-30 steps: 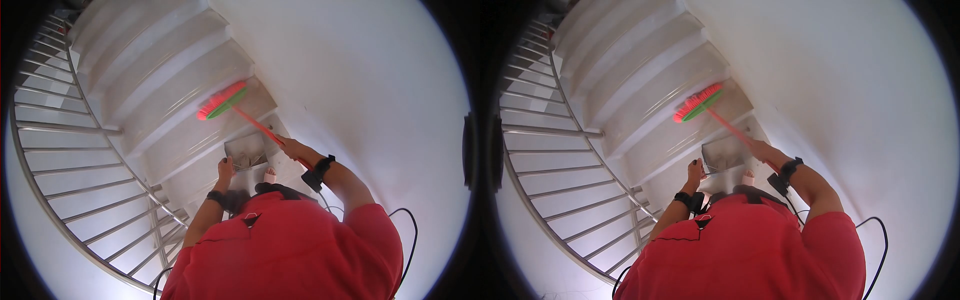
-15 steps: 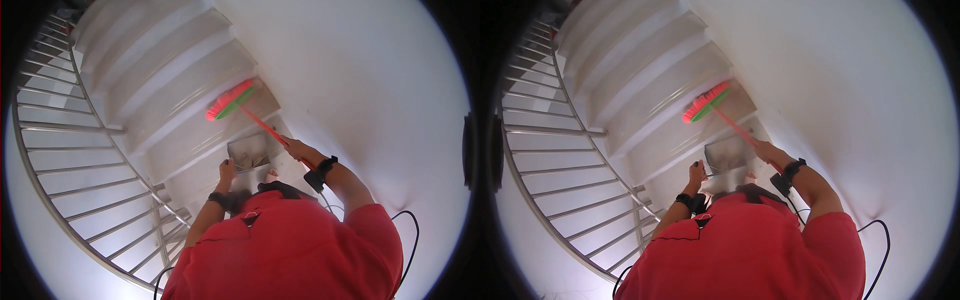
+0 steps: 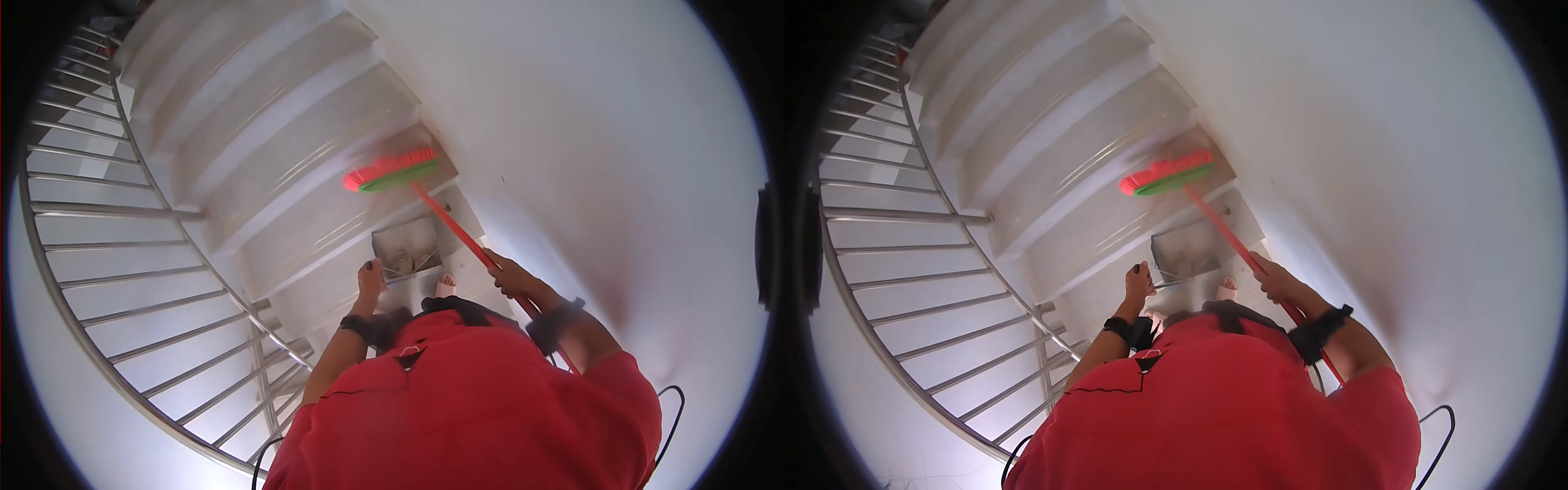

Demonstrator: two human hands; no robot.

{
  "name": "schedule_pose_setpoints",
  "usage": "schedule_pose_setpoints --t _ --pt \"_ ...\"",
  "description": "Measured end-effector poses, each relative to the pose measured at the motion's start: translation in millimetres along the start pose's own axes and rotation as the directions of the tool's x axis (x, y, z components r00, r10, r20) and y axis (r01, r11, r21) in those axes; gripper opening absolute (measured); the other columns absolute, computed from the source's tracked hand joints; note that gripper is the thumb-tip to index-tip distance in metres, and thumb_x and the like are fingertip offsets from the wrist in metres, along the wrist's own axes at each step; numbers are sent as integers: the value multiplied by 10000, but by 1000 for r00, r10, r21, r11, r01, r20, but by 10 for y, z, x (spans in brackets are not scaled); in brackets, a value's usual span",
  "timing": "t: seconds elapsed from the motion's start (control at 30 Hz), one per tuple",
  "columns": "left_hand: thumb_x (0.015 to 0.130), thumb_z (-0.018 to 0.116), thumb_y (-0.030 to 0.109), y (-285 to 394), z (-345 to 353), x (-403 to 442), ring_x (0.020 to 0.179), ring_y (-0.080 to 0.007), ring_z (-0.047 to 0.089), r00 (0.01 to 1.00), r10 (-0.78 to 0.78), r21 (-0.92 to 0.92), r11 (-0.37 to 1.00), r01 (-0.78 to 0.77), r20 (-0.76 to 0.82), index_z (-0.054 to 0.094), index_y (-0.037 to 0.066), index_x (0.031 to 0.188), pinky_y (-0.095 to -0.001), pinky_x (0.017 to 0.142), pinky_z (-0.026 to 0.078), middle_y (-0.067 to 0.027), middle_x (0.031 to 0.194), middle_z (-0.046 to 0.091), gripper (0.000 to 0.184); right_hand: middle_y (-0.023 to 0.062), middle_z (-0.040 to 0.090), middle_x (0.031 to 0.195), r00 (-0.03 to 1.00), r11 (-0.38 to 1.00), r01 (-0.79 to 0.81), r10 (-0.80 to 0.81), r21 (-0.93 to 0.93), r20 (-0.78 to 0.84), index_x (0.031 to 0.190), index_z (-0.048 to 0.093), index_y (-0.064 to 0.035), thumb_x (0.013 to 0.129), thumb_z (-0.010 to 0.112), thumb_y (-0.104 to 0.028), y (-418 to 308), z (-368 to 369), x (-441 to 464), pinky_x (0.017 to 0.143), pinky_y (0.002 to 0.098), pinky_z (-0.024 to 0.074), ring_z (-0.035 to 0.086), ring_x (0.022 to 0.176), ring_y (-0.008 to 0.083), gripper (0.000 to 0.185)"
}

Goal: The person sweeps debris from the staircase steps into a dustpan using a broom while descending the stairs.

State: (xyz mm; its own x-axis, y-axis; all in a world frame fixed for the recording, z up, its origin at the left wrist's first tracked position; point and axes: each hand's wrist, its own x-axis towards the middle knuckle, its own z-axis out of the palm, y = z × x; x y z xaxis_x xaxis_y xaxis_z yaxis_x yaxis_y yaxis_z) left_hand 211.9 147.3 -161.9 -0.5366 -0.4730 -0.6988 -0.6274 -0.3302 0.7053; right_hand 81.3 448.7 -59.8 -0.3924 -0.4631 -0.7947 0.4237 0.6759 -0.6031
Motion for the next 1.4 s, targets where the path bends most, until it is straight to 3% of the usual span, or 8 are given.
schedule_pose_setpoints --t 0.23,0.73,0.83,0.9,1.1,1.2,1.3,1.4 --pt "812 473 305 78 46 -32 340 -103 349 999 -22 43 999 23 -35 393 98 620 -269 310 355 8 450 343 293 91 491 596 977 913 94 -161 -398 -138 1335 162 -240 863 361 -194 -284 -184 508 379 304 422 470 418 174 514" --pt "816 476 299 -38 6 -7 338 -109 385 998 25 66 998 -21 -54 417 79 616 -275 314 392 -1 447 374 302 256 565 814 966 745 237 -251 -623 67 1335 129 -197 849 339 -180 -199 224 561 592 411 468 581 636 349 530" --pt "820 475 295 -67 17 63 342 -127 425 998 35 50 998 -32 -51 449 52 616 -278 302 388 -26 456 419 318 269 558 867 954 775 297 -222 -558 199 1334 130 -200 845 329 -167 -466 391 318 679 427 451 570 732 395 529" --pt "821 475 298 -112 15 93 344 -129 427 997 56 58 997 -52 -59 461 47 626 -276 302 383 -29 460 425 318 201 572 795 704 554 680 -676 -480 218 1315 191 -164 816 358 -87 -293 662 678 684 435 446 561 724 372 531" --pt "830 460 283 -199 -71 74 343 -130 428 989 114 85 991 -106 -97 472 38 637 -276 308 375 -35 460 429 312 146 544 721 891 839 367 -194 -401 409 1211 372 -115 809 317 -51 -1083 1273 956 635 382 442 560 700 250 411" --pt "837 452 278 -150 -77 -4 353 -129 432 994 72 83 994 -65 -84 470 37 626 -280 314 377 -39 457 427 321 146 548 722 868 793 455 -294 -406 399 1182 406 -107 811 322 -48 -1025 1402 1225 618 346 443 553 673 204 384" --pt "840 453 277 -140 -64 21 354 -127 430 996 71 81 995 -66 -59 466 39 627 -280 311 372 -38 461 428 320 138 564 652 894 770 446 -364 -456 260 1153 448 -180 820 386 -147 -614 1356 1656 334 307 405 511 392 205 341" --pt "839 456 267 -95 -45 19 344 -126 417 996 69 75 995 -66 -52 454 38 633 -278 302 364 -34 464 421 309 108 526 598 639 604 767 -747 -216 182 1200 413 -201 815 397 -136 -345 1024 1612 335 286 394 475 372 178 390"
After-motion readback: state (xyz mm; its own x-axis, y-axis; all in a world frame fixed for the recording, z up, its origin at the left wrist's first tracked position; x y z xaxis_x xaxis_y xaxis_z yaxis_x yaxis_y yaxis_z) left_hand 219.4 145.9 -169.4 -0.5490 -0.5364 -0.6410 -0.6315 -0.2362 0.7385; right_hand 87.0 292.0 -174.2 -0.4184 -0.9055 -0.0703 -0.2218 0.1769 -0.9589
